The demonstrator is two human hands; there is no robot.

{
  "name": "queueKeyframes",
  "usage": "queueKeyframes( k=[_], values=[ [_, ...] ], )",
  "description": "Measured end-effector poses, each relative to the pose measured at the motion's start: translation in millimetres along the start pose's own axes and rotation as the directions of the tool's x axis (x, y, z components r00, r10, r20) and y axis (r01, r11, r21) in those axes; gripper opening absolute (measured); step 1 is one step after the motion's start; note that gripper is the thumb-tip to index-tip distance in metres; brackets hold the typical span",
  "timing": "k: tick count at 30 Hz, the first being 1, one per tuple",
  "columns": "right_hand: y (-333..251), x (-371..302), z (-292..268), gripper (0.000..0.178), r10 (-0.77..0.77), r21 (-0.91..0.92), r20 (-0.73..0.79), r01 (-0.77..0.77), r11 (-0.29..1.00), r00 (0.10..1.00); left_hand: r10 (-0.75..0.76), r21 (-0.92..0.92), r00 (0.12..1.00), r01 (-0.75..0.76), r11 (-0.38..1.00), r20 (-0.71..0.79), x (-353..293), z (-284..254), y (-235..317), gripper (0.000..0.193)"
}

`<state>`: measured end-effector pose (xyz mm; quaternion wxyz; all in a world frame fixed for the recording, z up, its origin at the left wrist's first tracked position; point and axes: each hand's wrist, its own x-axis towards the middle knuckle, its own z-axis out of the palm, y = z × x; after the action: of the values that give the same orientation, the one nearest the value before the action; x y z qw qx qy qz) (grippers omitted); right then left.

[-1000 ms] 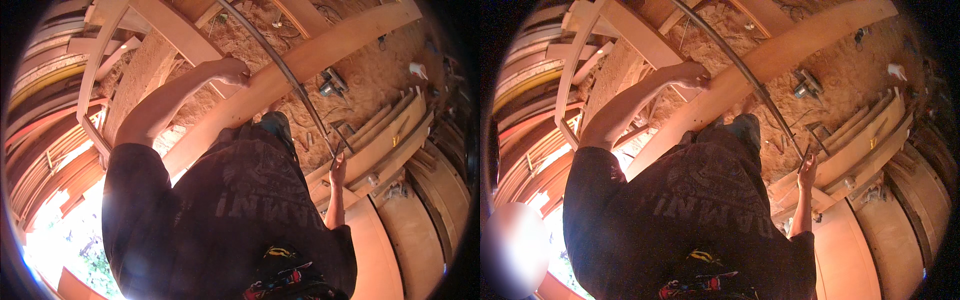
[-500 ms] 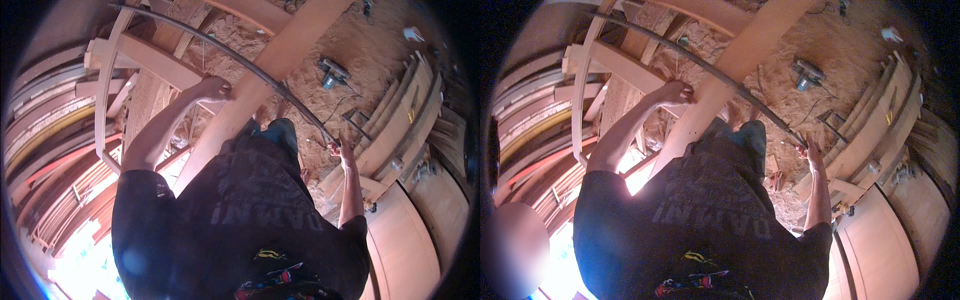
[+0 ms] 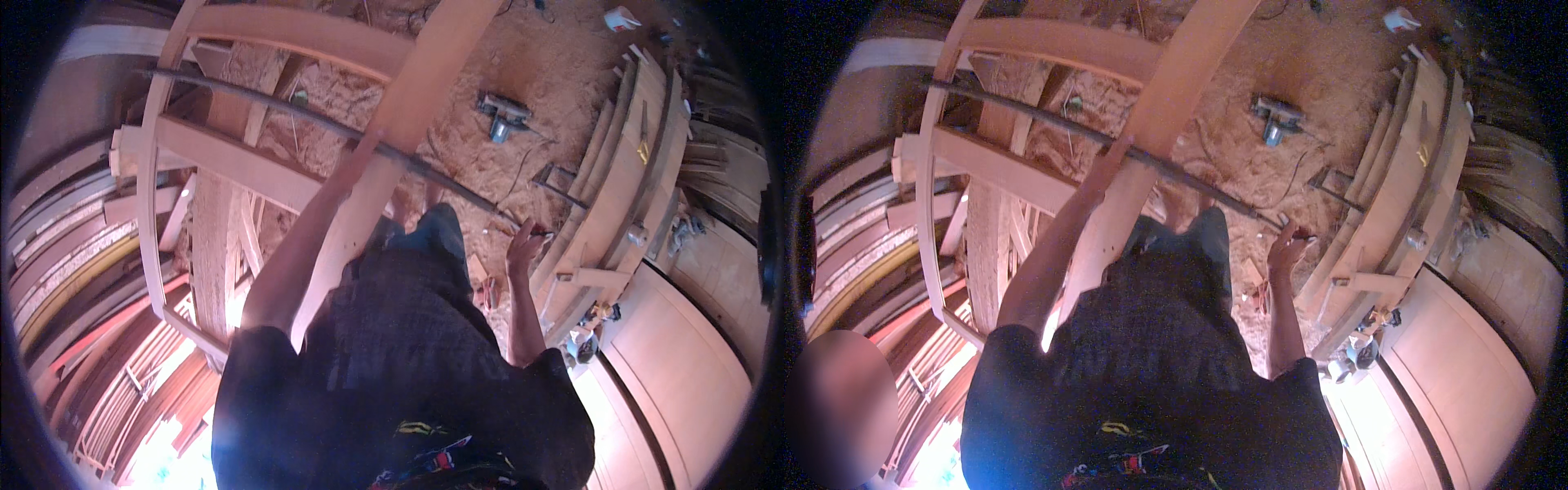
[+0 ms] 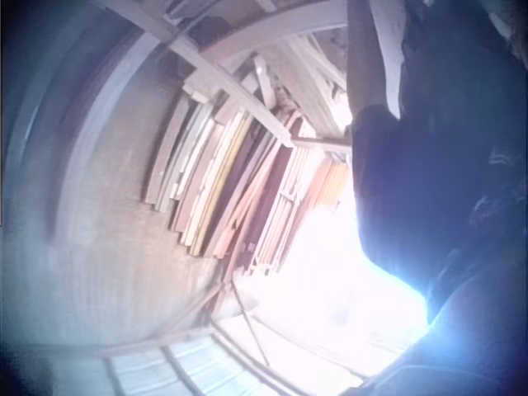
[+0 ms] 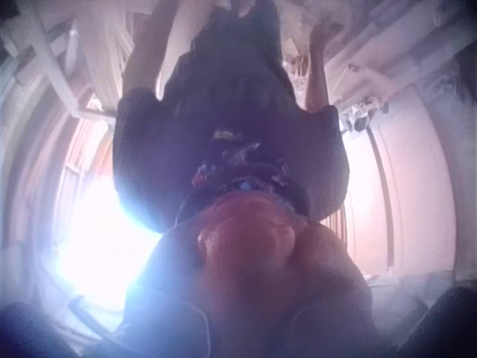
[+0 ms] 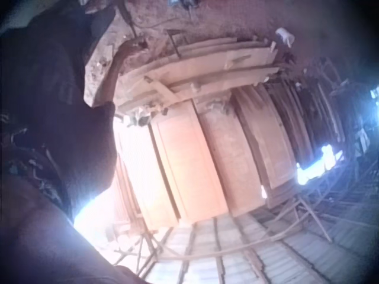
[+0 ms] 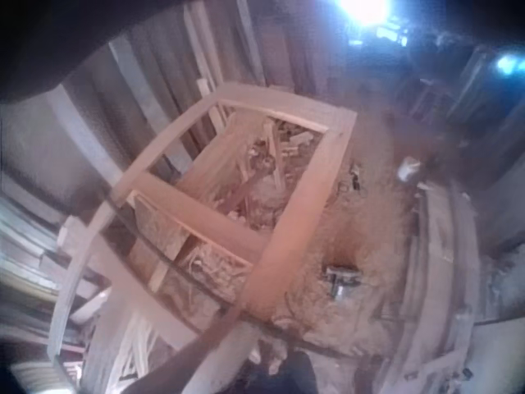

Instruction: The person assembles a wooden frame by positioning planks, measuring with a metal bar, and securing joints with a hammer and nails. The person repeatedly adjusts the frame and hammers nails into the joints to hold the structure together.

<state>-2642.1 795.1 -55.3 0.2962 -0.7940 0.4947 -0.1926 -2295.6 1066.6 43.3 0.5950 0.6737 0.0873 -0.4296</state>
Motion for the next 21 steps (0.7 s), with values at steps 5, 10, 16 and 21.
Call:
queueKeyframes(
  k=[5,10,16,21],
  values=[
    [-24.9,6.6,-12.1,0.04,0.146,0.021,0.267,-0.157,0.987,0.953,0.045,0.044,0.996,-0.042,0.998,-0.08,9.0,-21.5,-29.6,0.064],
    [-19.9,55.6,-35.8,0.052,0.325,-0.225,0.748,-0.24,0.944,0.579,0.05,0.021,0.995,-0.048,0.999,-0.087,2.9,-9.7,-24.1,0.064],
    [-31.9,69.8,-43.2,0.059,0.509,-0.296,0.712,-0.451,0.842,0.484,0.097,0.057,0.995,-0.095,0.994,-0.028,-3.6,7.5,-1.3,0.063],
    [-57.2,72.2,-41.6,0.055,0.52,-0.21,0.716,-0.566,0.797,0.466,-0.114,-0.174,0.993,0.11,0.979,-0.012,-4.8,-7.7,-24.3,0.052]
  ],
)
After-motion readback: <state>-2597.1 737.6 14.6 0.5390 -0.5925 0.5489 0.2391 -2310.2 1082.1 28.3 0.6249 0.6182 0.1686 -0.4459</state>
